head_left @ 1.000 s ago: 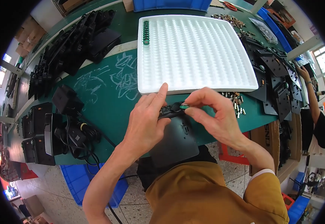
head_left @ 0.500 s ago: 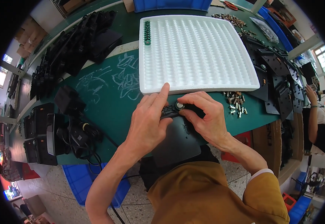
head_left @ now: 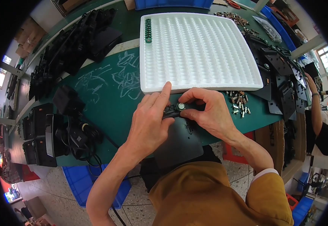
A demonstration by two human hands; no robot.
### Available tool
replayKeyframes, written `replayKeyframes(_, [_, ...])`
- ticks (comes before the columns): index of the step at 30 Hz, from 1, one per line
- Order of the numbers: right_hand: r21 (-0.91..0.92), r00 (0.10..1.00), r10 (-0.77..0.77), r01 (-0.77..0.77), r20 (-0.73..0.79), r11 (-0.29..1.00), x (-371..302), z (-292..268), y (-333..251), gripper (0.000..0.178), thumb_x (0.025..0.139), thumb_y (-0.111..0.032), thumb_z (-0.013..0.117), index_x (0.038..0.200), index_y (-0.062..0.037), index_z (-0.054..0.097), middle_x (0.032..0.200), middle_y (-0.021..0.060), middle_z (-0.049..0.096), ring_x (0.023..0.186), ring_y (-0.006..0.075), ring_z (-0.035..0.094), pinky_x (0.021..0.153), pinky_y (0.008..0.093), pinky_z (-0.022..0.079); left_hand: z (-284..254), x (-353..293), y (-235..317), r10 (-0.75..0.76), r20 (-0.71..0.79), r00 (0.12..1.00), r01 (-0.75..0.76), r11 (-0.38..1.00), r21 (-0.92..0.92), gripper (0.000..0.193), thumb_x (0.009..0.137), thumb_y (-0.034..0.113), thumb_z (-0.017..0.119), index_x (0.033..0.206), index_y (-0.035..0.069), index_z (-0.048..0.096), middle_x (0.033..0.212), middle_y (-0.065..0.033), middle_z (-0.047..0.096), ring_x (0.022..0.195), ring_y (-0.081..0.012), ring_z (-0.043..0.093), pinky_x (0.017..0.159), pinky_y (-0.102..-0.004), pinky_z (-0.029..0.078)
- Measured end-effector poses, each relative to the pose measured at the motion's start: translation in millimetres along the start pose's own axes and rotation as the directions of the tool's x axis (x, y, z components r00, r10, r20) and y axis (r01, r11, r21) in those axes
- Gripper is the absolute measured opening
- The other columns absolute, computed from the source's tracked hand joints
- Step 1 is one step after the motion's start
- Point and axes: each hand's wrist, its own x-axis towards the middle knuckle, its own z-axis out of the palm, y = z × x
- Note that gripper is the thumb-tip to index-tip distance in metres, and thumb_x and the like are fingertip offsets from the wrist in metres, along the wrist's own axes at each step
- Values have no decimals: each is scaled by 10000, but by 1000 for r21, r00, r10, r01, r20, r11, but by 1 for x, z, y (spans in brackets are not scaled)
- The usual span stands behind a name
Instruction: Assembling small electronic components by manually attaching buttons and panels to plastic housings on a factory workbench.
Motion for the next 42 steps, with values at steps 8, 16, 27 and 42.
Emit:
replayKeyframes(8, [-19,1000,6,-5,26,1000,0,-1,-2,289,701,-55,747,984,-36,691,928,134,720,882,306,693,779,395,526,-1,-1,1,7,-9,1000,-7,1000,13,873,649,-91,774,1447,24,438,982,-126,608,926,-303,591,822,-386,496])
replayKeyframes(16, [21,999,-30,31,-32,999,-19,-16,-8,277,724,15,719,998,-8,679,940,131,711,891,283,689,776,339,530,0,1,1,9,4,1000,-9,1000,10,868,653,-92,772,1446,18,437,980,-129,609,919,-303,594,822,-380,495])
replayKeyframes(27, [-441,963,-174,67,-207,895,-65,-84,17,265,726,37,733,974,-43,680,938,93,672,835,285,657,697,361,515,-5,1,7,-40,42,998,39,999,15,859,661,-92,756,1445,-15,413,1005,-146,618,963,-325,592,829,-406,487])
replayKeyframes(42, [-610,969,-236,142,-76,779,-67,-80,35,163,758,31,683,900,-41,648,897,83,574,884,298,582,701,396,489,-3,3,8,-45,47,998,44,998,34,876,657,-99,761,1454,-6,410,997,-129,610,945,-295,592,833,-382,490])
